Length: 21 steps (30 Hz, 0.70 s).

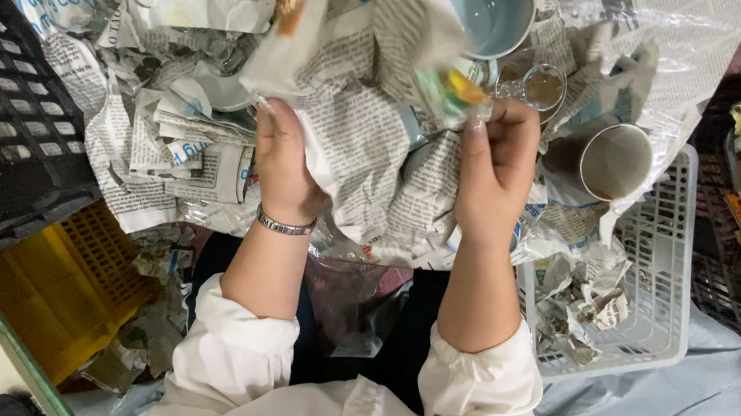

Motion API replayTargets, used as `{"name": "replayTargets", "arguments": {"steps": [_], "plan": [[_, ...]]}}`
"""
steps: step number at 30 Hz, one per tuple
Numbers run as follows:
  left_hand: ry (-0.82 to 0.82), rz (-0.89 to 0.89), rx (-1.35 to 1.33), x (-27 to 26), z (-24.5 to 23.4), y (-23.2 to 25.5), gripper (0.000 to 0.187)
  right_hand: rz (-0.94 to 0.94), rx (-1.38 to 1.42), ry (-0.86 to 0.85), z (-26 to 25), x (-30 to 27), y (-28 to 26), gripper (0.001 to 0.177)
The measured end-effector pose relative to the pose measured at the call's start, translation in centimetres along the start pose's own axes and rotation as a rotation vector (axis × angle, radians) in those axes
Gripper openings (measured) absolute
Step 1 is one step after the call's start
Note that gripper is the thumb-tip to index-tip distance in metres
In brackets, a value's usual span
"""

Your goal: The person sits on the floor and wraps various ceramic items, including cups, bowls, and saucers, using newspaper. They fold the paper around each item and place the wrapped pieces into a white plastic basket.

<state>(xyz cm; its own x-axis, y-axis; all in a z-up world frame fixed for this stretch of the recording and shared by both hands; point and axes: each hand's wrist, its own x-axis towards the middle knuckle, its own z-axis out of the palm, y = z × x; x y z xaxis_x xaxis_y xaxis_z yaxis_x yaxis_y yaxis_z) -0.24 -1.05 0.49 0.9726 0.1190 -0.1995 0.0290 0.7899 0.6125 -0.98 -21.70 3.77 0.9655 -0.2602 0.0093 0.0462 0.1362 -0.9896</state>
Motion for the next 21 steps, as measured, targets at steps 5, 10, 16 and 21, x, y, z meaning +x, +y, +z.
{"name": "replayTargets", "arguments": {"steps": [5, 10, 16, 21], "plan": [[-0.168, 0.012, 0.260, 0.1, 0.2, 0.3, 0.050, 0.088, 0.096, -0.054, -0.6, 0.8, -0.5, 0.032], [-0.321, 0.250, 0.563, 0.3, -0.9, 0.1, 0.063, 0.050, 0.125, -0.235, -0.4, 0.4, -1.8, 0.053], [-0.326, -0.082, 0.189, 0.0, -2.7, -2.5, 0.052, 0.059, -0.296, -0.379, 0.7, 0.4, -4.1, 0.080], [-0.308, -0.043, 0.191, 0.6, -3.1, -2.5, 0.049, -0.225, -0.467, -0.381, 0.1, 0.7, -3.2, 0.043]]}}
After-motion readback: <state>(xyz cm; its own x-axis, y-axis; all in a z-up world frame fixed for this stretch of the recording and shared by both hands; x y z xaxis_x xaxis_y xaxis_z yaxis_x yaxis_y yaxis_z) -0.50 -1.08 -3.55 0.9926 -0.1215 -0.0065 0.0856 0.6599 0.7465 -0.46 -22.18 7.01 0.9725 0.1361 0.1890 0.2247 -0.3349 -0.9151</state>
